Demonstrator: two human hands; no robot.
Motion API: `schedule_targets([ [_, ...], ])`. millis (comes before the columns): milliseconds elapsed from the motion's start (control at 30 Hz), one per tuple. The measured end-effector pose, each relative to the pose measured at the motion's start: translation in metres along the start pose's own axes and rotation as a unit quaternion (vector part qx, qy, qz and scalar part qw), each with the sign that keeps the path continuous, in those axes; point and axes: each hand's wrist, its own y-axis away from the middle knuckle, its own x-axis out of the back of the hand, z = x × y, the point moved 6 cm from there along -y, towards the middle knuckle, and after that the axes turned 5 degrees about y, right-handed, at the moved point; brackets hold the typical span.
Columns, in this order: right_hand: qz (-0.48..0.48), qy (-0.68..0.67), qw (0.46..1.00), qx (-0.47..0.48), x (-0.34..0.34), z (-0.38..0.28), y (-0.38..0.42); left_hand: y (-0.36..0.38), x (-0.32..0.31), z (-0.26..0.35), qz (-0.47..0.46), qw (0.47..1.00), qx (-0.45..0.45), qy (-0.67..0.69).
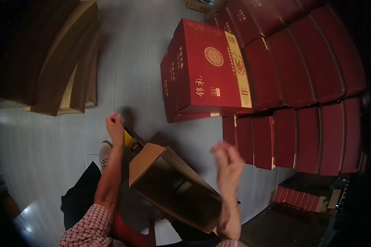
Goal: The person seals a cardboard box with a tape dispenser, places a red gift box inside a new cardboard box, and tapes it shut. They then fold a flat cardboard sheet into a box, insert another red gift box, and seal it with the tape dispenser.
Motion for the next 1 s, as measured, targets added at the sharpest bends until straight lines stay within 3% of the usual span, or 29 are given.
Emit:
schedule_targets([
  [67,0.128,0.083,0.983,0.098,0.068,-0.023,-0.074,0.009,-0.062,0.066,-0.135,0.983,0.069,0.101],
  [167,0.222,0.278,0.915,0.189,0.125,-0.021,-0.185,0.050,-0.134,0.153,-0.307,0.934,0.125,0.131],
  [233,0.251,0.378,0.871,0.187,0.131,-0.014,-0.220,0.066,-0.170,0.166,-0.356,0.910,0.160,0.137],
  [267,0.244,0.410,0.868,0.135,0.133,-0.007,-0.229,0.070,-0.181,0.169,-0.379,0.898,0.178,0.138],
  [333,0.269,0.438,0.857,0.030,0.125,-0.017,-0.221,0.071,-0.185,0.183,-0.388,0.894,0.177,0.136],
  [400,0.198,0.510,0.837,-0.011,0.097,-0.042,-0.184,0.061,-0.176,0.185,-0.369,0.896,0.180,0.172],
  [467,-0.003,0.432,0.901,-0.039,0.069,-0.038,-0.146,0.018,-0.134,0.172,-0.313,0.899,0.181,0.246],
  [533,-0.091,0.215,0.968,-0.096,0.060,-0.011,-0.128,-0.008,-0.102,0.167,-0.250,0.901,0.189,0.300],
  [567,-0.019,0.197,0.977,-0.077,0.066,-0.016,-0.125,-0.013,-0.093,0.166,-0.228,0.901,0.187,0.317],
  [633,0.112,0.159,0.978,0.068,0.091,-0.008,-0.154,-0.005,-0.085,0.183,-0.233,0.900,0.158,0.334],
  [667,0.123,0.123,0.981,0.090,0.103,0.000,-0.176,0.000,-0.083,0.191,-0.235,0.899,0.142,0.341],
  [800,0.153,0.235,0.950,0.141,0.100,-0.040,-0.240,0.023,-0.090,0.205,-0.205,0.941,0.122,0.242],
  [933,0.148,0.315,0.915,0.203,0.095,-0.081,-0.304,0.008,-0.109,0.193,-0.208,0.925,0.138,0.288],
  [967,0.159,0.401,0.874,0.223,0.098,-0.082,-0.325,0.005,-0.113,0.187,-0.226,0.912,0.148,0.308],
  [1000,0.150,0.449,0.865,0.168,0.103,-0.085,-0.351,0.003,-0.115,0.179,-0.243,0.898,0.162,0.328],
])
